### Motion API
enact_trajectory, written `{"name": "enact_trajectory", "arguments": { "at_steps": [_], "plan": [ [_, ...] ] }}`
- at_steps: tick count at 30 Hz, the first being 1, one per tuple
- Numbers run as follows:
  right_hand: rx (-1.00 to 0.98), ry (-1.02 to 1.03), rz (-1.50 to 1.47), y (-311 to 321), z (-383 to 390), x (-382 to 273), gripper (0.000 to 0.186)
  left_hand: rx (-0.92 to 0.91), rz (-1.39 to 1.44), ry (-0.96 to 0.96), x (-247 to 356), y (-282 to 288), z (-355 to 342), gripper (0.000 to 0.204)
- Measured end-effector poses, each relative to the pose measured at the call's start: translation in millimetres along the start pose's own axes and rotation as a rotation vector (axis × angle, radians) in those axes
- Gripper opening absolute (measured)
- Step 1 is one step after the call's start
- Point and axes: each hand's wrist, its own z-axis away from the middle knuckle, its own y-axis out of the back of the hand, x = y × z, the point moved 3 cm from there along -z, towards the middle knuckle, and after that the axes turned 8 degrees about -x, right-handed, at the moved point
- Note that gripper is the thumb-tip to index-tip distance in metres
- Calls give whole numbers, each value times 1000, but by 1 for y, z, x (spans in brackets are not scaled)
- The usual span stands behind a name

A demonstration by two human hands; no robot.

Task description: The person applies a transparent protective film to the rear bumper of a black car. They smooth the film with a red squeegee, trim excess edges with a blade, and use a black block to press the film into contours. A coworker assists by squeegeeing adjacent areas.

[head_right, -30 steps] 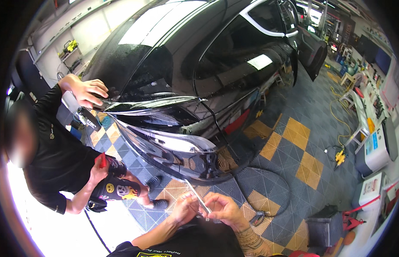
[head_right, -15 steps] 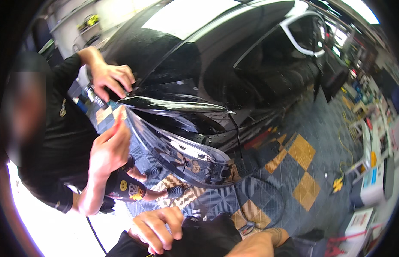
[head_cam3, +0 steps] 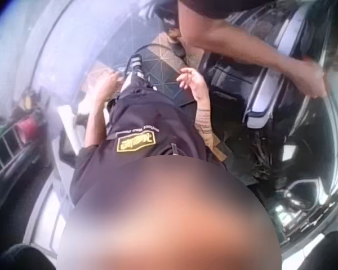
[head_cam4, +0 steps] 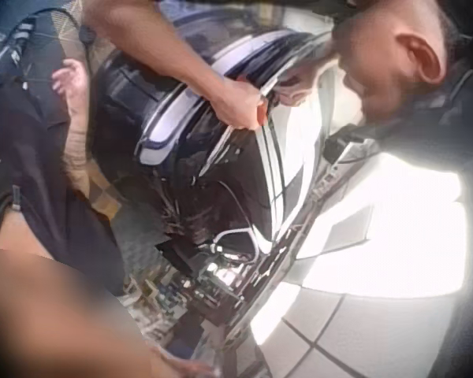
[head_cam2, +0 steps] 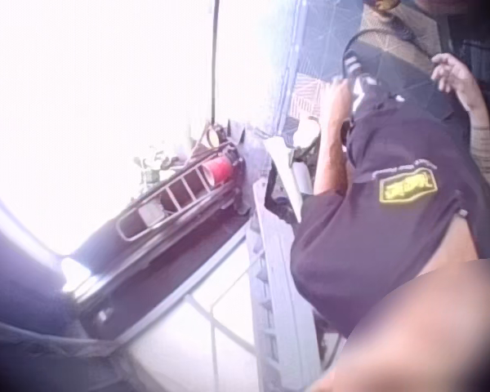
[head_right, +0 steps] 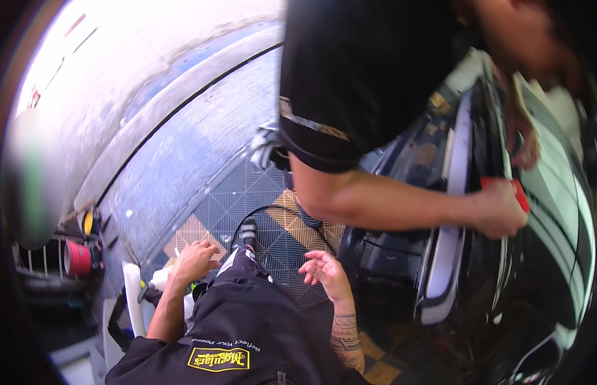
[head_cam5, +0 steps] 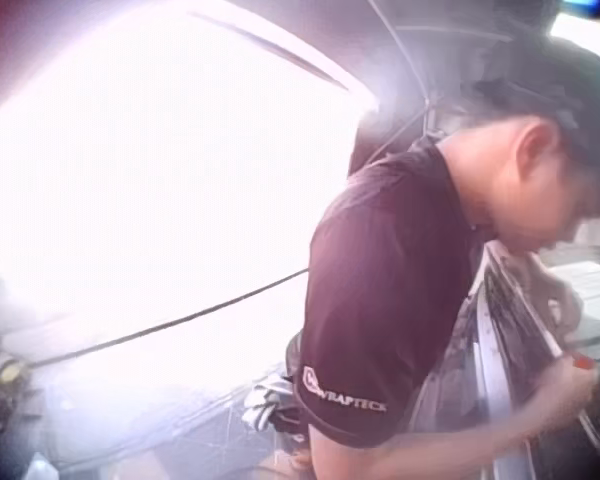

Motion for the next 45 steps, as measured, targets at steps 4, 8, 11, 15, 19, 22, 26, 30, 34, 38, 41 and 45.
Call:
{"name": "enact_trajectory", "arguments": {
  "at_steps": [4, 8, 11, 15, 19, 22, 26, 30, 34, 38, 41, 45],
  "plan": [
    [44, -492, 989, 56, -56, 91, 62, -99, 525, 362, -107, -52, 26, 44],
    [122, -711, 446, 91, -92, 120, 55, -19, 619, 435, -191, -45, -7, 44],
    [337, -741, 780, 101, -126, 104, 42, 73, 672, 486, -260, -8, -54, 42],
    [567, -819, 119, 73, -151, 106, 34, 150, 631, 370, -342, 65, -114, 39],
    [708, -928, -32, 31, -169, 132, 37, 166, 541, 135, -412, 146, -186, 32],
    [541, -1057, 424, 6, -202, 160, 41, -87, 376, 139, -446, 185, -261, 25],
    [616, -892, 880, -3, -287, 178, 42, -619, 784, 394, -422, 208, -394, 24],
    [605, -899, 563, 44, -389, 152, 40, -419, 731, 166, -328, 274, -530, 24],
    [738, -729, 344, 134, -488, 60, 38, -431, 716, 65, -254, 354, -632, 24],
    [915, -486, 60, 222, -564, -35, 37, -473, 680, 23, -212, 407, -731, 24],
    [1013, -416, -34, 270, -604, -75, 36, -520, 638, -19, -186, 435, -817, 24],
    [1079, -555, -82, 294, -648, -87, 36, -580, 564, -92, -137, 479, -944, 24]
  ]
}}
